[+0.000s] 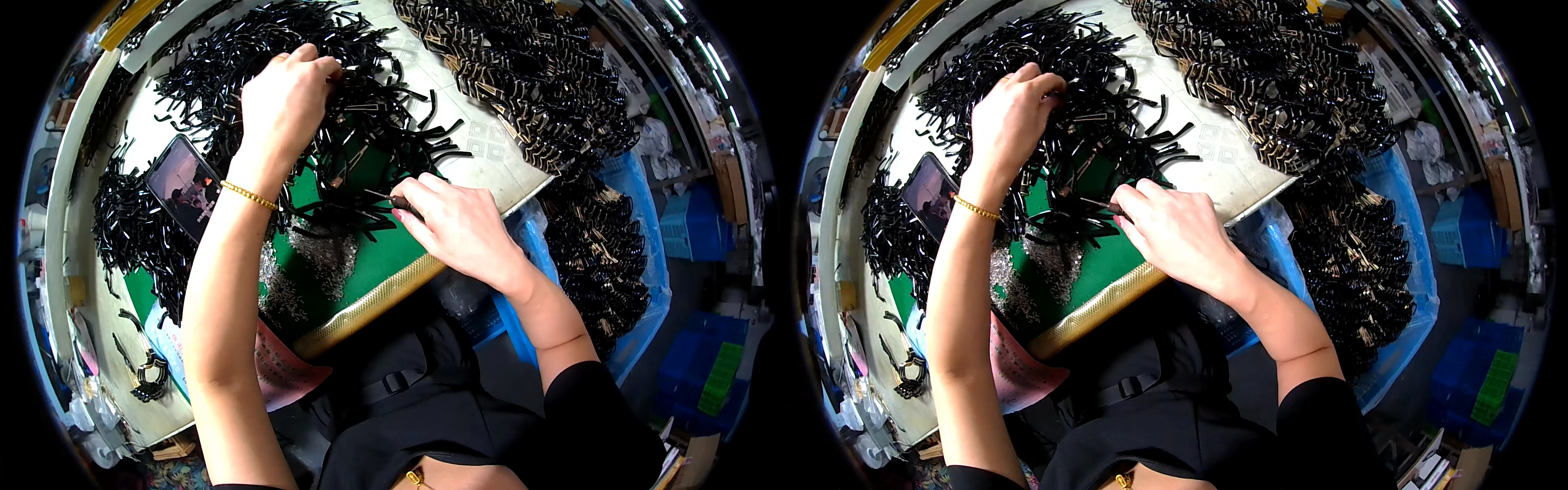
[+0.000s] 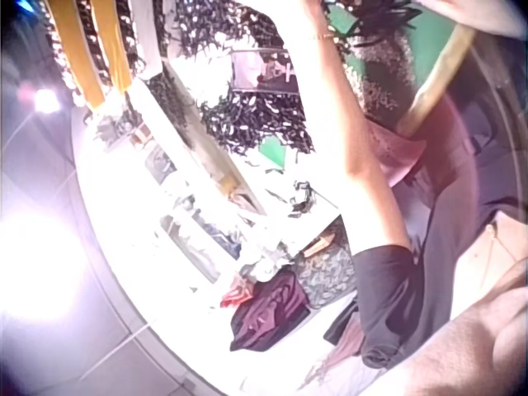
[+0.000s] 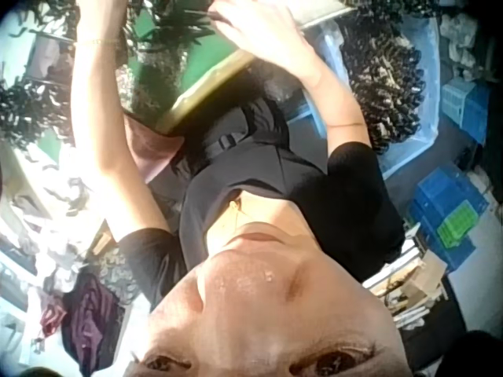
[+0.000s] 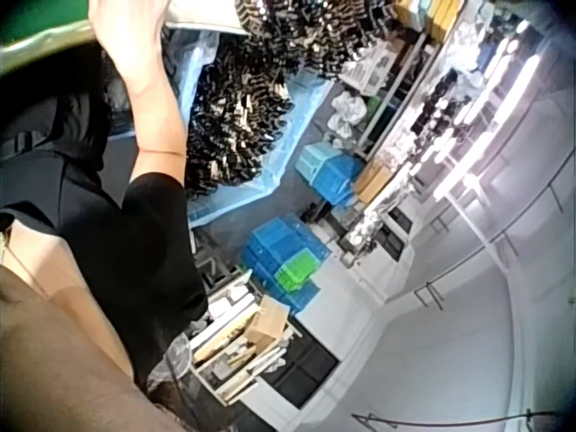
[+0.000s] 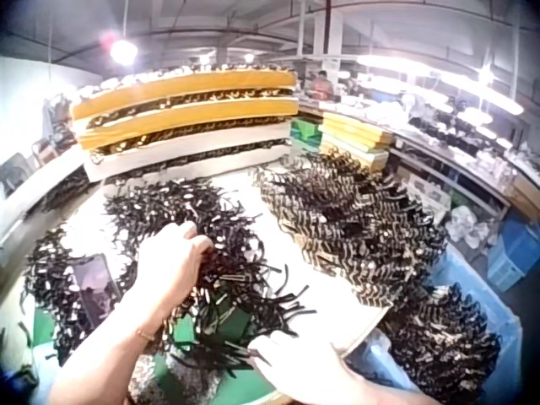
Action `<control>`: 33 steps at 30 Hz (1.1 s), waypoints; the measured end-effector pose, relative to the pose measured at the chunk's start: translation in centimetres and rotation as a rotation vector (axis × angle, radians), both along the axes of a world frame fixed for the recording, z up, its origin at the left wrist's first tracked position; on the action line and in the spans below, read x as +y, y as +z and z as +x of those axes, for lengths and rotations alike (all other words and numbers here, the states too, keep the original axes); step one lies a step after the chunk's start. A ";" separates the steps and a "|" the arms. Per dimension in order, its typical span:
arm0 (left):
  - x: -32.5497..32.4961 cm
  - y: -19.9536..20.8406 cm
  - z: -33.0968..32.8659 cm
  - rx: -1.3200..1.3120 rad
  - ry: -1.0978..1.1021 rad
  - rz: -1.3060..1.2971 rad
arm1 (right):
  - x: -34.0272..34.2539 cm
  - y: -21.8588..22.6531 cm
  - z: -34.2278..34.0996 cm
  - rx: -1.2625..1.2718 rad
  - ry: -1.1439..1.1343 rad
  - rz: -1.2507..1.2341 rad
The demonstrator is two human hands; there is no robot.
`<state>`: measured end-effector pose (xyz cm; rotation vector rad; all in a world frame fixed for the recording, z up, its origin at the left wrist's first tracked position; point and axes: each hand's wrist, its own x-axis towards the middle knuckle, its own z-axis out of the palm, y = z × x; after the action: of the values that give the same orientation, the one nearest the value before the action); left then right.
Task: The person assembles eyeglasses by attaching black plastic temples to eyeglass frames using a screwdriver. They repeatedly pick up temples and frames, align the hinge, and tighten screws. Completed glasses are placed on the table.
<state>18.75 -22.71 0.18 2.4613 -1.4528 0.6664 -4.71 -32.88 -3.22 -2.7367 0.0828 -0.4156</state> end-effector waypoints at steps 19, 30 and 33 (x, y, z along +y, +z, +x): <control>-0.3 -3.1 -1.8 0.042 -0.113 0.065 | 0.2 0.1 0.4 0.053 -0.006 -0.017; 2.0 -2.6 -6.2 0.363 0.060 0.248 | -0.1 0.6 0.0 0.047 0.074 -0.033; 1.5 -1.5 -5.3 0.374 0.048 0.352 | -0.2 0.6 -0.5 0.106 0.110 -0.118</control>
<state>13.47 -21.22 -1.32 2.6899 -1.4590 -0.0579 -5.18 -33.09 -2.67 -2.8622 -0.0671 -0.2529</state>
